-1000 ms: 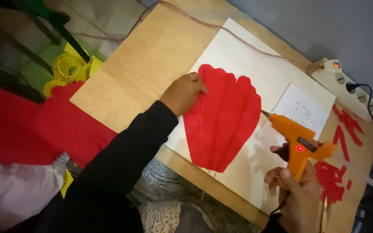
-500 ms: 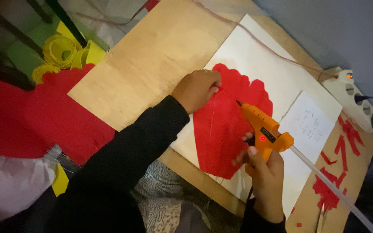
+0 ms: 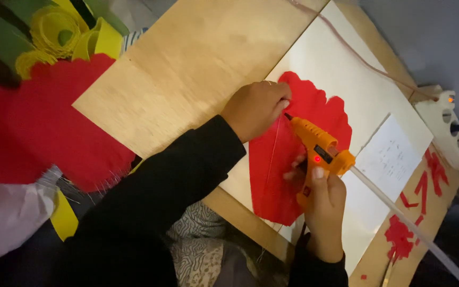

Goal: Assembling red paper petals using a hot glue gun and trimming the edges with scissors to create a flower.

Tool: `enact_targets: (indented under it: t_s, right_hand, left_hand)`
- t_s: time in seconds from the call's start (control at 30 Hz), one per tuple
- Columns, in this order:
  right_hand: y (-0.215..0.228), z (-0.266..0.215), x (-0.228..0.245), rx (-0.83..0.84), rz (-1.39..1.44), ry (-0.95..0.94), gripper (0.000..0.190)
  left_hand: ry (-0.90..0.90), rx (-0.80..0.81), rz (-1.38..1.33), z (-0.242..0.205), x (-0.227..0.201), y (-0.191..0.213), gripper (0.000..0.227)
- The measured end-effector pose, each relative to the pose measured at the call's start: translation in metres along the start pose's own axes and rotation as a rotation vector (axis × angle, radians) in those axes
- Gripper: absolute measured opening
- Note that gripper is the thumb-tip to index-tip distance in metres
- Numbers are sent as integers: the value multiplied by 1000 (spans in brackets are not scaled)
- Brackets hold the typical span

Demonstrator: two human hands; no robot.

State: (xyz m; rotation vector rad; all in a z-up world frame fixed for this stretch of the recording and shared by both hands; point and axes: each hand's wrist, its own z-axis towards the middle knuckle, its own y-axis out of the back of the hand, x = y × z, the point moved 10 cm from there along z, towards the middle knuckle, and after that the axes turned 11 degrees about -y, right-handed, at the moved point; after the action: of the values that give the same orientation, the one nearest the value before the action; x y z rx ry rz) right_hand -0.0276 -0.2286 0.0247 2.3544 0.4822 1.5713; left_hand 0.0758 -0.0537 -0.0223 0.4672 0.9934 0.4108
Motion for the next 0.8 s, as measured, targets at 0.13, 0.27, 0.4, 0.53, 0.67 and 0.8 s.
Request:
enact_targets:
  t_s: [0.13,0.27,0.4,0.53,0.67,0.8]
  right_hand:
    - [-5,-1,3,12,24,0,56]
    - [-7,3,-7,35,79,-12,54]
    - [-13,-1,6,39,70,34,54]
    - [-12,1,1,-1,45,-32,57]
    - [-10,8,-11,30,106,-13,58]
    - [-13,5,-3,-4,110,-65,58]
  left_hand:
    - [19,31,-24,-1,-1,1,14]
    - [6,-13,-42,-1,1,1,8]
    - [17,-31,-65,-2,-1,4,14]
    - [-10,-58,-74,-3,-1,5,20]
    - [-32,-82,-51,-1,2,-1,15]
    - [-71,-96,-67,-2,-5,7,16]
